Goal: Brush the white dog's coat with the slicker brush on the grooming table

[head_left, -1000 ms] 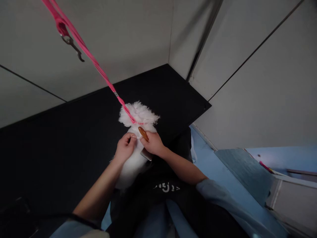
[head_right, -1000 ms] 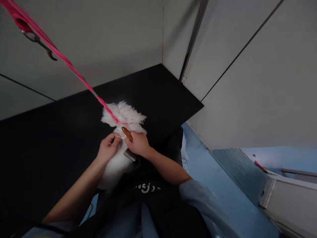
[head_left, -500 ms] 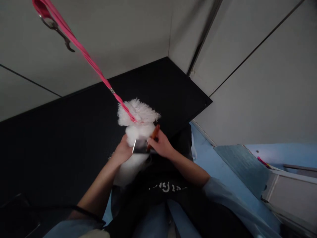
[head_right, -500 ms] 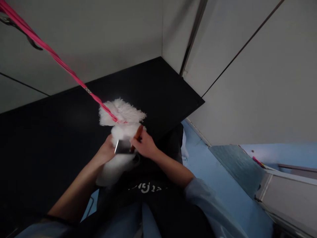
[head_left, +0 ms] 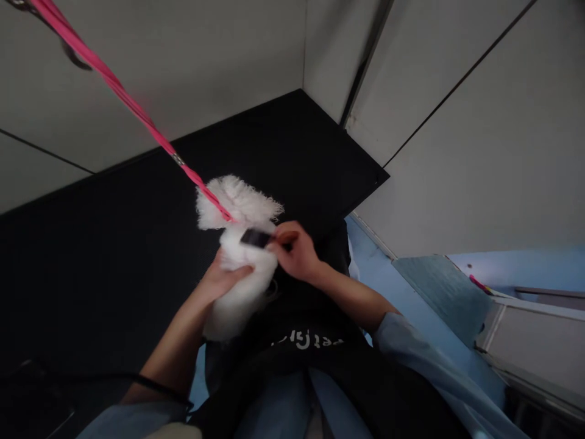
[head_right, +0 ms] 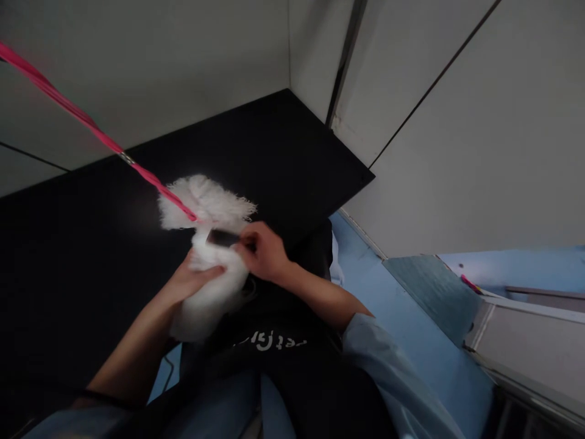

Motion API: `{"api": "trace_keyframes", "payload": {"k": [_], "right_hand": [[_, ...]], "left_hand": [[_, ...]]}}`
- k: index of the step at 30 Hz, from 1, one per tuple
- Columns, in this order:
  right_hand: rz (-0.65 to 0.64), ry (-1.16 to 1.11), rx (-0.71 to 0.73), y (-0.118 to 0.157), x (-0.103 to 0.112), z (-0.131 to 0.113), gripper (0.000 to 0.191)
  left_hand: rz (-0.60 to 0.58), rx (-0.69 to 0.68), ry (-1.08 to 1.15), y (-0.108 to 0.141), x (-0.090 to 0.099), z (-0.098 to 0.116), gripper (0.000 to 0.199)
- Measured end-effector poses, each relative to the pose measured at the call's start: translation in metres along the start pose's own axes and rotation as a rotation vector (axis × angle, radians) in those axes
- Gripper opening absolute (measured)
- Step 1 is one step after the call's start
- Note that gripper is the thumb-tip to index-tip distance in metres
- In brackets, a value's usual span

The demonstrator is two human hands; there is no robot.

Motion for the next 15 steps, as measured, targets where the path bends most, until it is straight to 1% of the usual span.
{"api": "trace_keyframes", "payload": {"k": [1,2,3,4,5,6,7,8,9,10,11,13,14,15], "right_hand": [[-0.072,-0.008,-0.015,0.001,-0.005,0.001,0.012],[-0.095,-0.013,-0.037,0.002,-0.007,0.003,0.013],[-0.06,-0.015,-0.05,0.002,-0.005,0.005,0.012],[0.014,-0.02,-0.046,0.001,-0.001,0.006,0.011],[0.091,-0.031,-0.027,0.001,0.003,0.006,0.009],[0.123,-0.046,-0.003,0.001,0.004,0.005,0.009],[0.088,-0.06,0.017,0.001,0.002,0.005,0.01],[0.011,-0.068,0.019,0.002,-0.003,0.005,0.012],[-0.059,-0.066,0.002,0.002,-0.008,0.006,0.013],[-0.09,-0.056,-0.024,0.002,-0.01,0.008,0.013],[-0.071,-0.041,-0.047,0.002,-0.01,0.01,0.013],[0.066,-0.025,-0.059,0.0,-0.003,0.011,0.011],[0.099,-0.028,-0.045,0.0,-0.001,0.01,0.011],[0.065,-0.033,-0.025,0.0,-0.004,0.008,0.01]], "left_hand": [[-0.029,0.015,0.041,0.0,-0.001,0.001,0.065],[-0.053,0.018,0.08,0.0,-0.002,0.002,0.065],[-0.067,0.011,0.109,0.0,-0.003,0.003,0.066],[-0.074,0.009,0.124,0.0,-0.003,0.003,0.066],[-0.073,0.012,0.131,0.0,-0.002,0.002,0.067],[-0.066,0.016,0.13,-0.001,-0.002,0.001,0.068],[-0.056,0.021,0.124,-0.001,-0.001,-0.001,0.069],[-0.046,0.029,0.12,-0.001,0.0,-0.002,0.071],[-0.039,0.037,0.118,-0.001,0.0,-0.003,0.073],[-0.034,0.044,0.12,-0.001,0.0,-0.003,0.076],[-0.035,0.048,0.128,-0.001,0.0,-0.003,0.079],[-0.047,0.06,0.134,-0.001,-0.001,-0.003,0.082],[-0.053,0.058,0.126,-0.001,-0.001,-0.002,0.082],[-0.048,0.037,0.102,-0.001,-0.001,-0.001,0.08]]}}
Point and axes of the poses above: each hand's wrist, its own y-axis away from the middle knuckle, its own x-axis out of the back of the hand, z = x × y, the point moved 6 cm from there along -y, towards the middle knuckle, and after that the axes turned 7 degrees about z, right-handed, at the moved point
